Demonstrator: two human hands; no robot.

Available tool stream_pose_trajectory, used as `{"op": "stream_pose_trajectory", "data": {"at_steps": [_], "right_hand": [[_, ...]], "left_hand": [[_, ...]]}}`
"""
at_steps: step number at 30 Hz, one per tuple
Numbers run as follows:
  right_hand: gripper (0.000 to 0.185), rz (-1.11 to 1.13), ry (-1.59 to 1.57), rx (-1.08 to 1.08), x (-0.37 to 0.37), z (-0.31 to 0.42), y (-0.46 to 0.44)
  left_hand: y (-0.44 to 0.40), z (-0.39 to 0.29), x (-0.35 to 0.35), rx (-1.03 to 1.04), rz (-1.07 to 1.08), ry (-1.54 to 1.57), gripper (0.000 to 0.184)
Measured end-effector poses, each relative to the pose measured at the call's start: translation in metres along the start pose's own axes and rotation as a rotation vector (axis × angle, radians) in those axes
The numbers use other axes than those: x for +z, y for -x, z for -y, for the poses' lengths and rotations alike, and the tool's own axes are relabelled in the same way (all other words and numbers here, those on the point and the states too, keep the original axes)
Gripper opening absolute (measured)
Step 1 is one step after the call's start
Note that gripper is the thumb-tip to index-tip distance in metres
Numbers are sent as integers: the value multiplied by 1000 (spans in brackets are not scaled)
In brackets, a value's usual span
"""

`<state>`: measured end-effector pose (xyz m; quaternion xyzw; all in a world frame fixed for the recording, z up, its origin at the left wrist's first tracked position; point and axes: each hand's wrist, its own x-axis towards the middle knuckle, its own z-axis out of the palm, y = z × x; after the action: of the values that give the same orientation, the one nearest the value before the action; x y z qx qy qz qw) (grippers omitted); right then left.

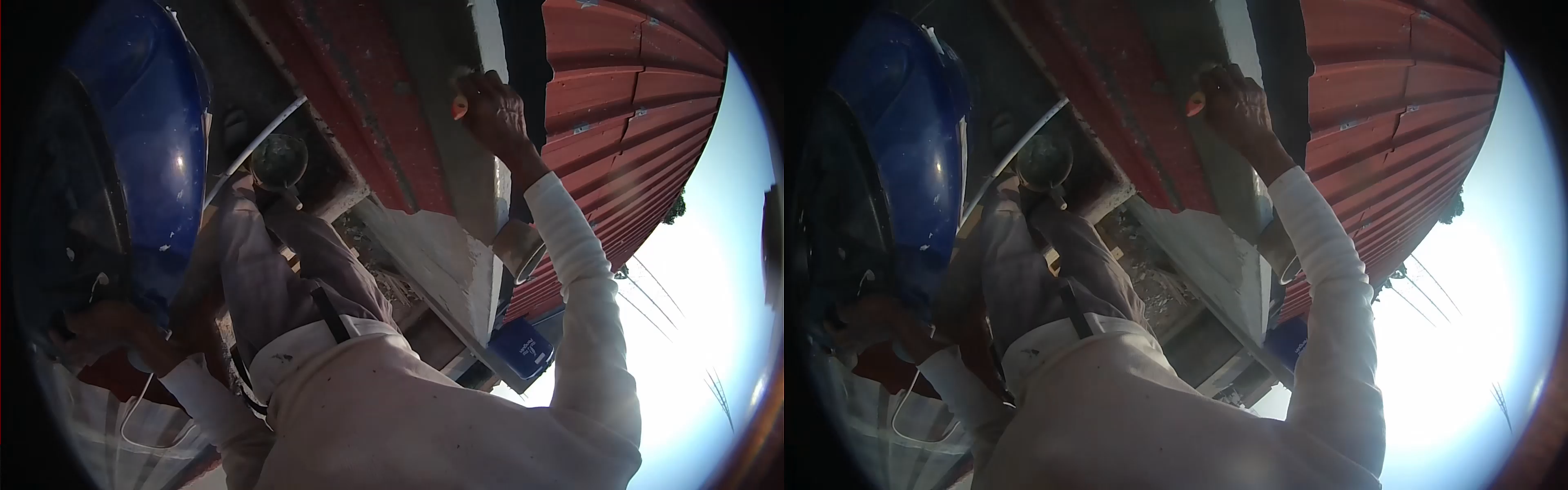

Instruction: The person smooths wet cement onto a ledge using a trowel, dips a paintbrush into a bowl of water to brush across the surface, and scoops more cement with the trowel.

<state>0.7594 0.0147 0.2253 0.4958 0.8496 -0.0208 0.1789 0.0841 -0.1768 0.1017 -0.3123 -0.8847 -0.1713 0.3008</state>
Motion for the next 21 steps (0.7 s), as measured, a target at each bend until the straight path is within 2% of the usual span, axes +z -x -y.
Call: {"op": "stream_pose_trajectory", "data": {"at_steps": [4,9,10,12,13,15,17,19,21], "right_hand": [[38,-200,34,-6,13,-2,30],[26,111,-16,241,112,9,259],[23,179,-83,326,116,15,309],[26,171,-222,545,98,35,388],[26,74,-253,661,85,49,421],[26,-146,-271,870,66,56,464],[25,-384,-209,1075,38,64,509],[23,-518,-29,1155,27,47,559],[29,-611,-162,1490,24,28,584]], "left_hand": [[-8,-16,-1,-99,-53,13,50],[-7,-26,4,-111,-109,16,50],[-7,-23,11,-105,-138,38,50],[-5,-24,17,-60,-211,28,51],[-5,-29,20,-55,-224,72,51],[-8,-30,24,-207,-145,-32,50],[-8,-31,37,-153,-261,59,47],[-1,-59,31,-204,-280,57,42],[-11,-62,23,-216,-324,76,40]]}}
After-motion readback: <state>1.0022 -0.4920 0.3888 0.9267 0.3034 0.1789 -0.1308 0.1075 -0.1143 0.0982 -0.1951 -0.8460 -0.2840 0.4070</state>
